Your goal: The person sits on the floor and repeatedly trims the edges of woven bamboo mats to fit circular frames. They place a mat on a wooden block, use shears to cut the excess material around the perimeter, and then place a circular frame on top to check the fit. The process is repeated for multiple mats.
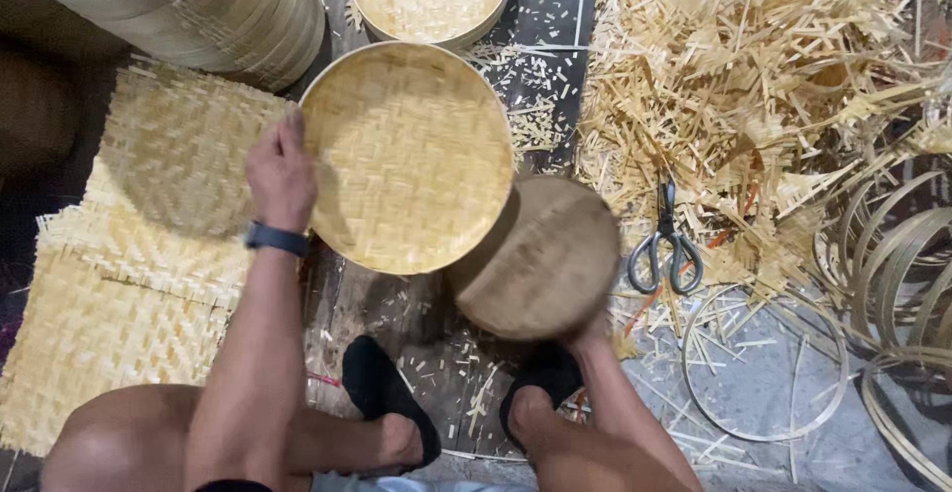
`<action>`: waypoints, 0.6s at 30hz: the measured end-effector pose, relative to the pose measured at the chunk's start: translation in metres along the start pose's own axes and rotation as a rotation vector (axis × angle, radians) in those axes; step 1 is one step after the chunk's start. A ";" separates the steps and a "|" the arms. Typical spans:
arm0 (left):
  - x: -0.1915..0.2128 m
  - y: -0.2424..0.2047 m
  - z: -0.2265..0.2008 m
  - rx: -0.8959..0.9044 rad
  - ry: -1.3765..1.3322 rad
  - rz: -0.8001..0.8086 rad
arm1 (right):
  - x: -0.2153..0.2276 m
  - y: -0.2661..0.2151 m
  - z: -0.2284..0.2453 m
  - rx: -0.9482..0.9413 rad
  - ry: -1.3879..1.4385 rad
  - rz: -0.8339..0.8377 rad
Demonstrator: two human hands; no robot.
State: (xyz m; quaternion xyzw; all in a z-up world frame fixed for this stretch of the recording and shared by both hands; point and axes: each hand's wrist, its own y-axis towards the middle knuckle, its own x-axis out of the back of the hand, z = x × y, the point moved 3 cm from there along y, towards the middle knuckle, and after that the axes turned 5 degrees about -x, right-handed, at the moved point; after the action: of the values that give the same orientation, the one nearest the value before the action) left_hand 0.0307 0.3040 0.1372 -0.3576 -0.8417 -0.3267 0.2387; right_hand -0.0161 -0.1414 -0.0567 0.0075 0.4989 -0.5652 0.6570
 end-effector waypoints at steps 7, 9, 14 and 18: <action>-0.074 -0.026 0.064 0.355 -0.262 0.308 | 0.005 0.003 -0.010 -0.164 -0.057 0.095; -0.101 -0.047 0.077 0.352 -0.354 0.333 | 0.024 -0.004 -0.013 -0.056 -0.249 -0.009; -0.134 -0.074 0.042 -0.014 0.067 0.048 | 0.047 -0.030 -0.031 0.155 -0.871 -0.266; -0.165 -0.181 -0.090 -0.577 -0.056 0.390 | 0.021 -0.050 -0.043 0.493 -1.322 -0.345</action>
State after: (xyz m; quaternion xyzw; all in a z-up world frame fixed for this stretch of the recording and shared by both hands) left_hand 0.0128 0.0695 0.0243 -0.5733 -0.6366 -0.4895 0.1626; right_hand -0.0847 -0.1503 -0.0648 -0.2667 -0.1505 -0.6432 0.7018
